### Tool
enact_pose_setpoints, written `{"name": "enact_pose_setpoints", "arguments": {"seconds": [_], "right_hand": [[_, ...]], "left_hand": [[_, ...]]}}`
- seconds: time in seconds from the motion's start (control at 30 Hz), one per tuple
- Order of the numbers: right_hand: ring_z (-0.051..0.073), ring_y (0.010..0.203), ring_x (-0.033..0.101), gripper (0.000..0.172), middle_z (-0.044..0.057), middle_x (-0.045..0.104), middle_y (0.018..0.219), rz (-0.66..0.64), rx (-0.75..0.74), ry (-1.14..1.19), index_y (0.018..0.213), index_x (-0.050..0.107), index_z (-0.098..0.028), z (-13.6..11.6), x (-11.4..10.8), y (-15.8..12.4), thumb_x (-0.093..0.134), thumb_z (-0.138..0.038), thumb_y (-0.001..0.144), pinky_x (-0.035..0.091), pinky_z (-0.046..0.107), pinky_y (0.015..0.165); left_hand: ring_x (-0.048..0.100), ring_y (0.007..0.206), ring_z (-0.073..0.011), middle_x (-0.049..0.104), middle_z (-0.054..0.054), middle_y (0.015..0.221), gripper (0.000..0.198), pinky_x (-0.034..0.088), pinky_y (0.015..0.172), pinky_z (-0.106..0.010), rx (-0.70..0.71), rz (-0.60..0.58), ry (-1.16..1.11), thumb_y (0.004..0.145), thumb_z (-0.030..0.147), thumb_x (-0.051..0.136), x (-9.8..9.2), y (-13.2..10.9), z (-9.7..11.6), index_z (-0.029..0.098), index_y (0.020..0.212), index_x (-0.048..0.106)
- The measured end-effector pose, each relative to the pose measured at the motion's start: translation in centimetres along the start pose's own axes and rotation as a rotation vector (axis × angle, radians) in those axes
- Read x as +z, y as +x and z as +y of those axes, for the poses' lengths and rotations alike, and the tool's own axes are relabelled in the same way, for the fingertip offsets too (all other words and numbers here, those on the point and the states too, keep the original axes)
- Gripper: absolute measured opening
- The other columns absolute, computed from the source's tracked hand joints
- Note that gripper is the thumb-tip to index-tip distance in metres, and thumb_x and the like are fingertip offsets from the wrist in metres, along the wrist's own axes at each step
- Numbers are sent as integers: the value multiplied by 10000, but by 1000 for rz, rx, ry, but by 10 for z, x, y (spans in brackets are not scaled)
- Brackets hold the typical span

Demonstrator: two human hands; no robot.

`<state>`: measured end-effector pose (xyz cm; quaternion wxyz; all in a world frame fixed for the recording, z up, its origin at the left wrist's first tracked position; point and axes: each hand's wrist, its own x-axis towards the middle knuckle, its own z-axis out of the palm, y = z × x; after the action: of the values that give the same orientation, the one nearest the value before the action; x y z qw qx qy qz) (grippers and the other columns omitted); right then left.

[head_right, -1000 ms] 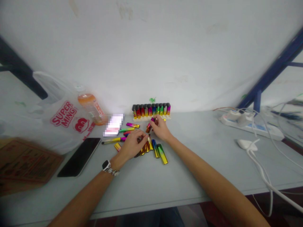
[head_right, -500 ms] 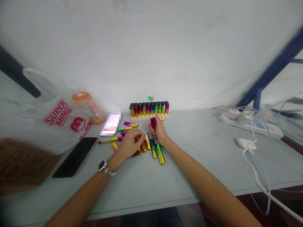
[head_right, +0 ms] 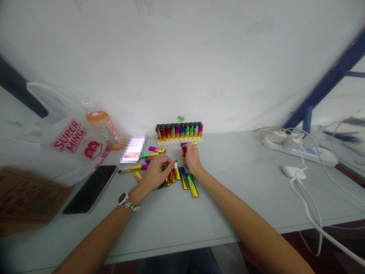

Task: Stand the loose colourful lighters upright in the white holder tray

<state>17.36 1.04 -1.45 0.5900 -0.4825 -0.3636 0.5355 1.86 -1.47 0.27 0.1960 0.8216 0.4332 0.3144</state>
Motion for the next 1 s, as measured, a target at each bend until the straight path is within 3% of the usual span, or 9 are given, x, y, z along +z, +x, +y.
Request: {"name": "enact_pose_setpoints", "arguments": {"seconds": [0.1,0.27,0.37,0.47,0.57,0.67,0.83,1.0], "right_hand": [[77,342,205,486,-77,265,403,-85,-7,24,567,471,-218,0,-2,2,429,-589,879,154,228,344],[82,486,428,435,-62,476,579,-138,-191,15,793,603,-198,0,-4,1,694,-621,748,395,207,444],[68,445,409,437,-76,501,589,-109,-240,-55,794,558,-209,2,-4,-3,776,-574,692,359,199,394],[71,394,412,437,-69,554,570,-83,-256,-116,772,468,-228,5,-2,-7,735,-572,739,304,203,363],[81,382,381,404,-93,478,483,-38,-287,-201,767,415,-242,7,-1,-10,682,-545,789,281,205,380],[85,424,361,338,-99,404,475,17,-345,-306,744,422,-237,7,0,-11,652,-477,802,269,207,416],[98,482,375,169,-86,403,524,47,-393,-350,750,457,-229,6,1,-11,579,-342,780,290,220,466],[99,483,342,149,-87,372,533,71,-404,-344,739,456,-230,8,1,-9,553,-336,780,287,229,480]], "left_hand": [[560,734,-180,603,-14,716,280,406,718,-316,3,0,-2,932,269,535,0,0,0,190,664,557],[567,753,-182,605,-17,730,275,409,730,-316,12,3,-13,935,270,531,0,1,-1,187,676,565],[563,749,-181,602,-17,729,274,406,728,-315,14,6,-15,933,262,531,1,1,-2,186,670,554],[559,748,-180,600,-18,731,263,405,726,-316,12,0,-17,927,249,534,1,1,-3,186,671,545],[554,745,-180,596,-17,730,260,402,722,-317,9,0,-15,923,251,537,1,1,-2,187,671,539],[551,742,-180,596,-18,729,266,400,718,-318,3,3,-16,924,261,537,1,0,-2,187,668,535],[547,733,-176,593,-15,724,273,400,711,-318,-1,4,-17,924,265,537,0,0,-1,188,663,532],[552,738,-178,598,-15,726,277,402,723,-322,6,3,-20,925,260,538,1,0,-1,188,658,534]]}}
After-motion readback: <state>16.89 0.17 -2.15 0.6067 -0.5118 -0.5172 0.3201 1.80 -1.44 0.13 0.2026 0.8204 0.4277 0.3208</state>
